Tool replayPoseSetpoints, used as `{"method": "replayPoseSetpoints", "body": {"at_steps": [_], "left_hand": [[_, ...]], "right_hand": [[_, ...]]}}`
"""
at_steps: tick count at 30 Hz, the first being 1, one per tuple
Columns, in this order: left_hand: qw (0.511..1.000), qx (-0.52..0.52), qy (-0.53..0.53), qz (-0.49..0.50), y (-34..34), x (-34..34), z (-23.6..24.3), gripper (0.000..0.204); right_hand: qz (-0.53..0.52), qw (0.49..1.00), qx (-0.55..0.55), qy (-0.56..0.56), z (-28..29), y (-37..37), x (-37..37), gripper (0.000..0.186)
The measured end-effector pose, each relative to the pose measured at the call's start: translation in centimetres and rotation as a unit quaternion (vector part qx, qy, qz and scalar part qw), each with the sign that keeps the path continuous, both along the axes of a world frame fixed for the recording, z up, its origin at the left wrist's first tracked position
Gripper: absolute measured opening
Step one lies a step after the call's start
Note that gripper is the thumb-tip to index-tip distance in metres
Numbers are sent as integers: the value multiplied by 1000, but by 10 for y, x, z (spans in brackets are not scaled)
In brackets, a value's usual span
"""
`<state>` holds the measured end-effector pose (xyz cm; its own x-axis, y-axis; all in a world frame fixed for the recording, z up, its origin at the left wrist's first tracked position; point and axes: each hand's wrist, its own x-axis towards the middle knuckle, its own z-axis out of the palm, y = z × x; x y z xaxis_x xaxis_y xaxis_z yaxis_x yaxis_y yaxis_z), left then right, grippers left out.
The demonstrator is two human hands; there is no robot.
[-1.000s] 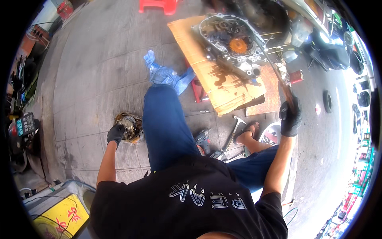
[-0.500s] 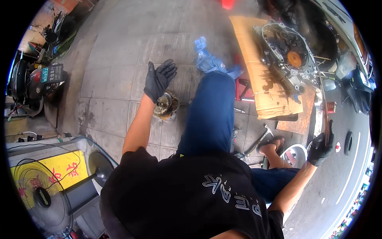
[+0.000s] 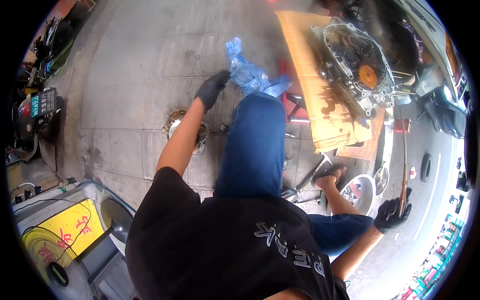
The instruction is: The person works on a motorcycle engine component placed on a piece of cardboard on the ground, using a screwdriver and a power drill to remove parts and then wiping a component with a blue cloth.
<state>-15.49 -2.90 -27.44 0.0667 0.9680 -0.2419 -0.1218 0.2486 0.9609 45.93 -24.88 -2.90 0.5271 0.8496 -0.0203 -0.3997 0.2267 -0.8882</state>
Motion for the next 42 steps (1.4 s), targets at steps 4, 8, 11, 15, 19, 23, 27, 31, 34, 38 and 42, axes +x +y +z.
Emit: {"method": "replayPoseSetpoints", "body": {"at_steps": [4, 8, 11, 15, 19, 23, 27, 31, 34, 38, 42], "left_hand": [[861, 23, 492, -131, 59, 54, -90, 83], [770, -79, 598, -209, 81, 135, -146, 107], [728, 15, 647, -225, 98, 113, -204, 78], [821, -68, 550, -134, 105, 111, -225, 48], [976, -21, 210, 62, 113, 101, -160, 41], [1000, 1, -6, 19, 134, 33, -56, 39], [972, 66, -227, -13, 154, 16, 52, 39], [979, 194, -49, -31, 135, 47, 167, 39], [969, 234, 30, -73, 115, 71, 219, 36], [969, 225, 60, -86, 67, 73, 232, 33], [985, 129, -48, -103, -15, 130, 230, 30]], "right_hand": [[161, 943, 19, -291, 10, -66, 51, 52], [117, 815, -194, -534, 54, -81, 10, 29], [92, 853, -448, -250, 45, -43, -42, 38], [239, 839, -478, -98, -63, -11, -64, 42], [257, 850, -458, 36, -194, -30, -48, 47], [352, 785, -500, -94, -269, -19, -60, 30], [353, 599, -659, -287, -306, -6, -71, 35], [453, 423, -595, -512, -339, -15, -73, 62], [511, 433, -533, -517, -317, 19, -105, 61], [524, 692, -145, -474, -136, 58, -218, 45], [370, 888, -87, -258, -28, 91, -268, 64]]}}
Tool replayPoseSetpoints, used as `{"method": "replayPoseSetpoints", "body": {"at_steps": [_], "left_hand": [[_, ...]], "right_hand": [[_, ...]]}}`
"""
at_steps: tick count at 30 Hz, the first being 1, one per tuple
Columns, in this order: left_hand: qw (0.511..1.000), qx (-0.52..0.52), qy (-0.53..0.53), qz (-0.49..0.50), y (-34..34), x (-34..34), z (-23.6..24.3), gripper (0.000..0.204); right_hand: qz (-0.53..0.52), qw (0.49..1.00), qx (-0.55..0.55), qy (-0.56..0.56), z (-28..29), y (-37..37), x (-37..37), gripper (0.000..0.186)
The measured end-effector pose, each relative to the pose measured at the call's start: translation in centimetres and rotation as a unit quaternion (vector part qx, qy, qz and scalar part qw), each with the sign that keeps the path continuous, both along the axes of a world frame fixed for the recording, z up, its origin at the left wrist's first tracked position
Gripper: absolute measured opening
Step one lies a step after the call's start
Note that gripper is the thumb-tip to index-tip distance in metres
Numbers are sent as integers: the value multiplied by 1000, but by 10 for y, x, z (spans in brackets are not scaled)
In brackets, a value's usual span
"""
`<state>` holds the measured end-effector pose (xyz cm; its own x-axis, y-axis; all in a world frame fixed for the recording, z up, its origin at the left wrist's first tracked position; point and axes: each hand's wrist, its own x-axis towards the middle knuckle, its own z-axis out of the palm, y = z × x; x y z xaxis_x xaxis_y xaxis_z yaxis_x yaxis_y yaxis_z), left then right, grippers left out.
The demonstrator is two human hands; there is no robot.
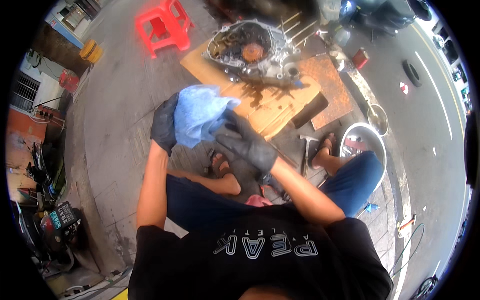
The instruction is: The person works on a motorcycle engine component placed on a piece of cardboard on the ground, using a screwdriver and a power drill to remove parts and then wiping a component with a blue cloth.
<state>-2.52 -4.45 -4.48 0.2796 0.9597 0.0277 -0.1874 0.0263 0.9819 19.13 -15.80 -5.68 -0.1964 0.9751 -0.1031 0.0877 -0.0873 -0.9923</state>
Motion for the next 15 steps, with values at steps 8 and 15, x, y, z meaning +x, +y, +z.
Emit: {"method": "replayPoseSetpoints", "body": {"at_steps": [8, 15], "left_hand": [[851, 294, 429, 69, -120, 62, -79, 39], [986, -101, 121, -60, -133, 51, -72, 44]], "right_hand": [[-175, 983, -40, 36, -92, 51, -58, 63], [-182, 965, -170, 79, -132, 47, -35, 49]]}}
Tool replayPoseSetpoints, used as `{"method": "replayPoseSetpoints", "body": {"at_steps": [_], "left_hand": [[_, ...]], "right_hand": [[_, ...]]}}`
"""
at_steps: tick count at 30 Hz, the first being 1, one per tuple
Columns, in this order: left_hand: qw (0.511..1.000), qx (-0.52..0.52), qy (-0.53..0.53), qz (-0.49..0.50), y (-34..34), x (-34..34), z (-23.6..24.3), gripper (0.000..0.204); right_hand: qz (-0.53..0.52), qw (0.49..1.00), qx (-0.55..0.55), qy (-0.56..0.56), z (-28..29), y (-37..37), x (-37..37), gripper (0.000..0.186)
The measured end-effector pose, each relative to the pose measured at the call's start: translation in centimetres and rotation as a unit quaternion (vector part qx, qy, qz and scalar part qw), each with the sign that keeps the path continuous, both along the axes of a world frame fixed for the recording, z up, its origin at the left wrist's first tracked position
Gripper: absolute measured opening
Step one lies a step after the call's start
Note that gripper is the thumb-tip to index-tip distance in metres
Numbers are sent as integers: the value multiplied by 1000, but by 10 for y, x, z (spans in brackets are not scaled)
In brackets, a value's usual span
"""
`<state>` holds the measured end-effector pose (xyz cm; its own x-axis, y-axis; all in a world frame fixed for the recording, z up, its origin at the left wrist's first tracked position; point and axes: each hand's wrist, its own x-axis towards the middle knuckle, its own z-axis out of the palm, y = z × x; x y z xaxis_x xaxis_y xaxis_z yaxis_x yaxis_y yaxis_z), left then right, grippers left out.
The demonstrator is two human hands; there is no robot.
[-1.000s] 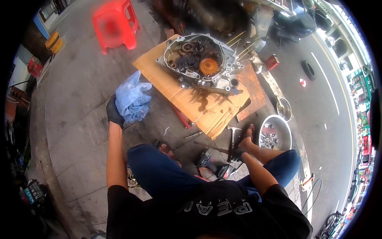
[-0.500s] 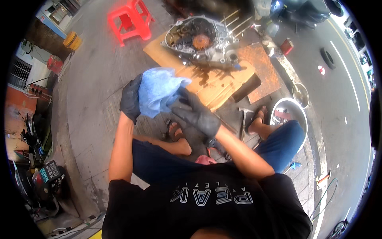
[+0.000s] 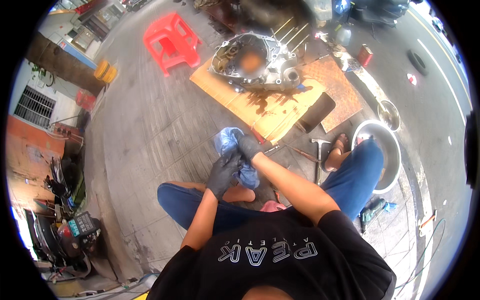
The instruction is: The person works on a motorcycle engine component placed on a piece of cardboard on the ground, using a screwdriver and a power drill to remove parts and then wiping a component with a blue cloth.
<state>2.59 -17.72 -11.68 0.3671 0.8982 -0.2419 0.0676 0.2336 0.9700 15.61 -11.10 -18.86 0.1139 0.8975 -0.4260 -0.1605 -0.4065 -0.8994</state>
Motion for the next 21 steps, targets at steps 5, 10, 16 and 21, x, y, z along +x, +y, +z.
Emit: {"method": "replayPoseSetpoints", "body": {"at_steps": [5, 10, 16, 21], "left_hand": [[970, 144, 17, 193, 21, -8, 34, 34], [976, 69, -151, 143, 45, 47, 6, 29], [984, 22, -167, 53, 49, 66, 9, 33], [886, 350, 302, -45, 41, 107, 53, 31]], "right_hand": [[20, 966, -51, 253, 48, -15, 14, 52], [15, 991, 112, 64, 65, -31, -4, 62], [333, 893, 146, -266, 127, -65, 84, 61], [274, 922, 158, -223, 127, -81, 106, 46]]}}
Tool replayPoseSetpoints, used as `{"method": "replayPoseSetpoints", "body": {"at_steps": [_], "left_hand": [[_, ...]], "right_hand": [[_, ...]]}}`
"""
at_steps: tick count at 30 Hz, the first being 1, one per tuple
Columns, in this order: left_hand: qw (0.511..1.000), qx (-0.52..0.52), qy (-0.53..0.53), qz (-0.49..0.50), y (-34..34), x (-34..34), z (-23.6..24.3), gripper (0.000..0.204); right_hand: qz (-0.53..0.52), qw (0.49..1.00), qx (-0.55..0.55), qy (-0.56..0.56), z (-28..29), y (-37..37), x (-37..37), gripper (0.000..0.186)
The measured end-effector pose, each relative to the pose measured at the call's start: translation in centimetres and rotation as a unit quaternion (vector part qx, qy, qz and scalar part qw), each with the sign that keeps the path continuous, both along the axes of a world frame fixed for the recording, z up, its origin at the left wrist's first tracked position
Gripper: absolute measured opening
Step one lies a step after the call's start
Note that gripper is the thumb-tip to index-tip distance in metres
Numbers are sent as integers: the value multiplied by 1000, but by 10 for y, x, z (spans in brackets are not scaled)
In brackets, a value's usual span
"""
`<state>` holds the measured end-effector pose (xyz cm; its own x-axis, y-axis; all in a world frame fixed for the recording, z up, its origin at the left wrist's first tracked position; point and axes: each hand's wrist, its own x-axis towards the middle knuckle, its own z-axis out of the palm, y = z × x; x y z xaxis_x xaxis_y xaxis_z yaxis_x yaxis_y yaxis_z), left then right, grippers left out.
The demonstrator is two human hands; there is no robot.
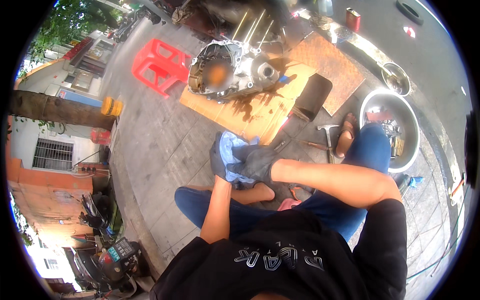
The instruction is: The person works on a motorcycle engine component placed on a piece of cardboard on the ground, using a screwdriver and a power drill to remove parts and then wiping a component with a blue cloth.
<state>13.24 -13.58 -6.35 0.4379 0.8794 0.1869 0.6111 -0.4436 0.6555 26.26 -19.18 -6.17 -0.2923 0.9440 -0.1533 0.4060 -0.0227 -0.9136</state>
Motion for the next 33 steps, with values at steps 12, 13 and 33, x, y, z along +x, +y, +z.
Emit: {"method": "replayPoseSetpoints", "body": {"at_steps": [12, 13, 33], "left_hand": [[940, -17, -327, -99, 4, -27, -52, 14], [865, -175, -456, -112, 4, -39, -69, 19], [996, -32, -75, 47, -8, -115, -75, 44]], "right_hand": [[-183, 957, 202, 99, -11, -5, -37, 73], [-179, 968, 141, 103, -11, -5, -42, 71], [-196, 939, -110, 259, -126, 9, -101, 51]]}}
